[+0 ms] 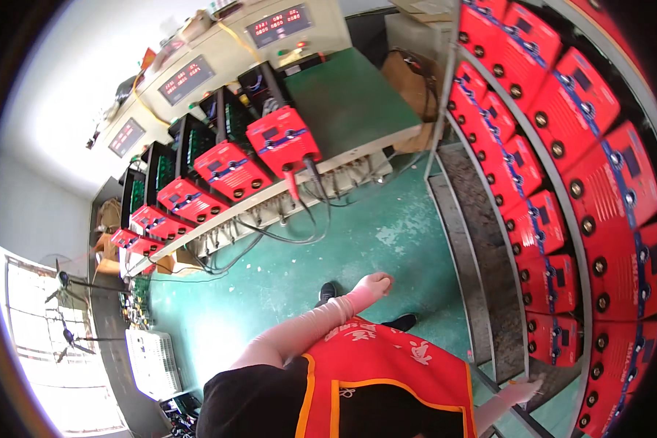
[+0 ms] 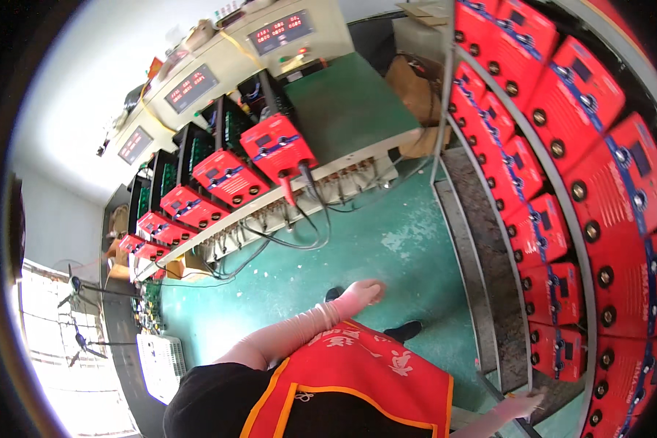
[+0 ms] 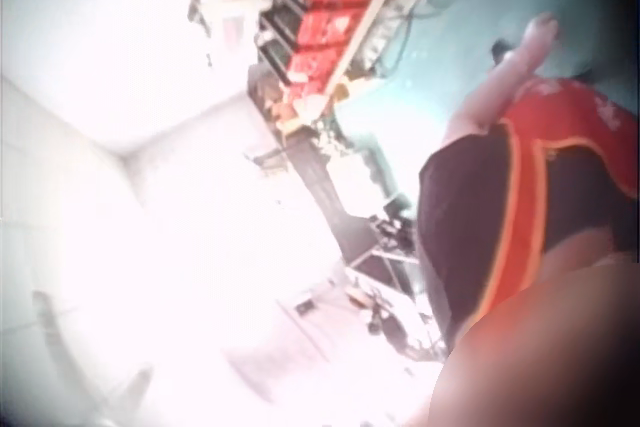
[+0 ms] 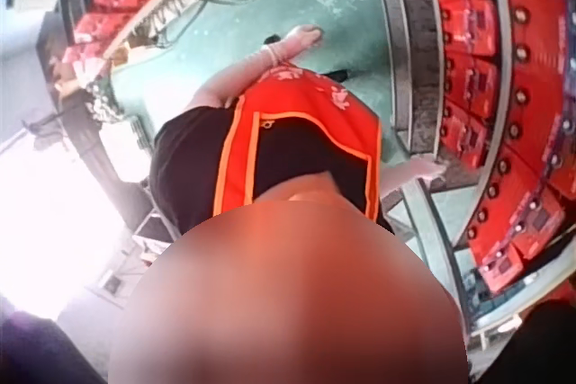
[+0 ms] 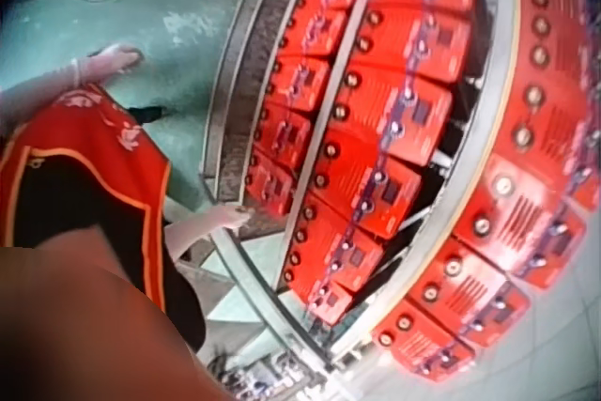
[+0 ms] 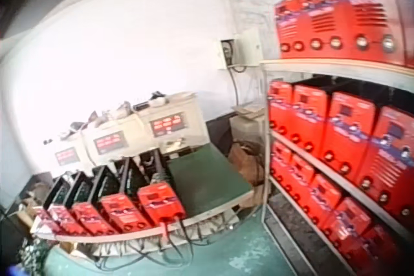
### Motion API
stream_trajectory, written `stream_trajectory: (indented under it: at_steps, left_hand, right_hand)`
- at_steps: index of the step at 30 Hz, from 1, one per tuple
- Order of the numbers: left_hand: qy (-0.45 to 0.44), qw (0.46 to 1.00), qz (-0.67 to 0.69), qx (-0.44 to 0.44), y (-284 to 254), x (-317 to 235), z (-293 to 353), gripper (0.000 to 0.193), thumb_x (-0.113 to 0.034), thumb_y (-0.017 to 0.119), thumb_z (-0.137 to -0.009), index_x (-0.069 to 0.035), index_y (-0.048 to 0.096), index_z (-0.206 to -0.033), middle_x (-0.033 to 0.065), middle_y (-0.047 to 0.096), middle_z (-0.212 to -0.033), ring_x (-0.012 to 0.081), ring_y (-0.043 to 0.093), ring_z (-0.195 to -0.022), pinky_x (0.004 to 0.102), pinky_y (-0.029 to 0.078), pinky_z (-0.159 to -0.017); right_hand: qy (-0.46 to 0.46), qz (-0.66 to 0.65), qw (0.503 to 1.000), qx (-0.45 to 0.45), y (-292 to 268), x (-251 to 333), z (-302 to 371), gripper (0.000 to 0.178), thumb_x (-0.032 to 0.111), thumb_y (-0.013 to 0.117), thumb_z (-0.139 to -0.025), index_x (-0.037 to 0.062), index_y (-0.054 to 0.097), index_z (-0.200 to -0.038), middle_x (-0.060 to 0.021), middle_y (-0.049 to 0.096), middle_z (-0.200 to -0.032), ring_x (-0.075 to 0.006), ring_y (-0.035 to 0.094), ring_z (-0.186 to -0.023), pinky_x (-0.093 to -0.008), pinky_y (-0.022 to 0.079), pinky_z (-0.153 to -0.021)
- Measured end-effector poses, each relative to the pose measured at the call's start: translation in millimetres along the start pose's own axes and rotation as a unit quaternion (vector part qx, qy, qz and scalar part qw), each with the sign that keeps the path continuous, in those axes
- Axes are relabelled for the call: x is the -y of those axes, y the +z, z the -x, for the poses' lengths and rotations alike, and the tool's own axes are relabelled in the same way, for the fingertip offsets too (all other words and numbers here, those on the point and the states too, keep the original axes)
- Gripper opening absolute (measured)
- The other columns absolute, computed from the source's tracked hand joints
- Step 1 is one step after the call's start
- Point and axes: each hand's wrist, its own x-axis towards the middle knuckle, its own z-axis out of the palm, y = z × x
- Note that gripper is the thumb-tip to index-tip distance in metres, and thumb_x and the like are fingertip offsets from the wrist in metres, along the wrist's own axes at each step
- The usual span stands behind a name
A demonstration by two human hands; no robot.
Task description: Applying hot glue to internal components and performing functional testing on electronic welding machines.
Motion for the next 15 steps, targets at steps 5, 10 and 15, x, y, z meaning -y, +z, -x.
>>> stream_trajectory:
  at_steps: [5,10,15]
  left_hand:
    - [0.01,0.994,0.094,-0.048,-95.4,24.5,26.2,0.037,-0.025,0.048,-0.1,-0.001,0.058,-0.125,0.0071,0.066,-0.104,0.0174,0.063,-0.091,0.0316,0.052,-0.082]
    - [0.09,0.97,0.162,-0.159,-197.5,17.7,67.1,0.033,-0.022,0.048,-0.099,0.0,0.061,-0.12,0.007,0.066,-0.102,0.0157,0.063,-0.088,0.0286,0.052,-0.078]
    - [0.198,0.915,0.281,-0.212,-304.8,-1.5,89.1,0.041,-0.033,0.047,-0.102,0.001,0.059,-0.12,0.0117,0.067,-0.106,0.0225,0.065,-0.095,0.0365,0.052,-0.087]
  right_hand:
    - [-0.231,-0.156,0.943,0.183,81.8,87.7,110.9,0.041,0.011,0.052,-0.092,0.0096,0.056,-0.133,-0.0095,0.06,-0.114,-0.0207,0.057,-0.09,-0.0312,0.048,-0.07]
    - [-0.014,-0.312,0.868,0.386,108.8,329.5,283.2,0.02,0.03,0.062,-0.092,0.0109,0.063,-0.098,0.0027,0.058,-0.072,-0.0026,0.034,-0.046,-0.0218,0.024,-0.04]
    - [-0.326,-0.301,0.704,0.555,183.0,462.5,432.2,0.013,0.016,0.063,-0.093,0.0034,0.065,-0.096,0.0021,0.063,-0.084,-0.0057,0.057,-0.08,-0.0227,0.045,-0.076]
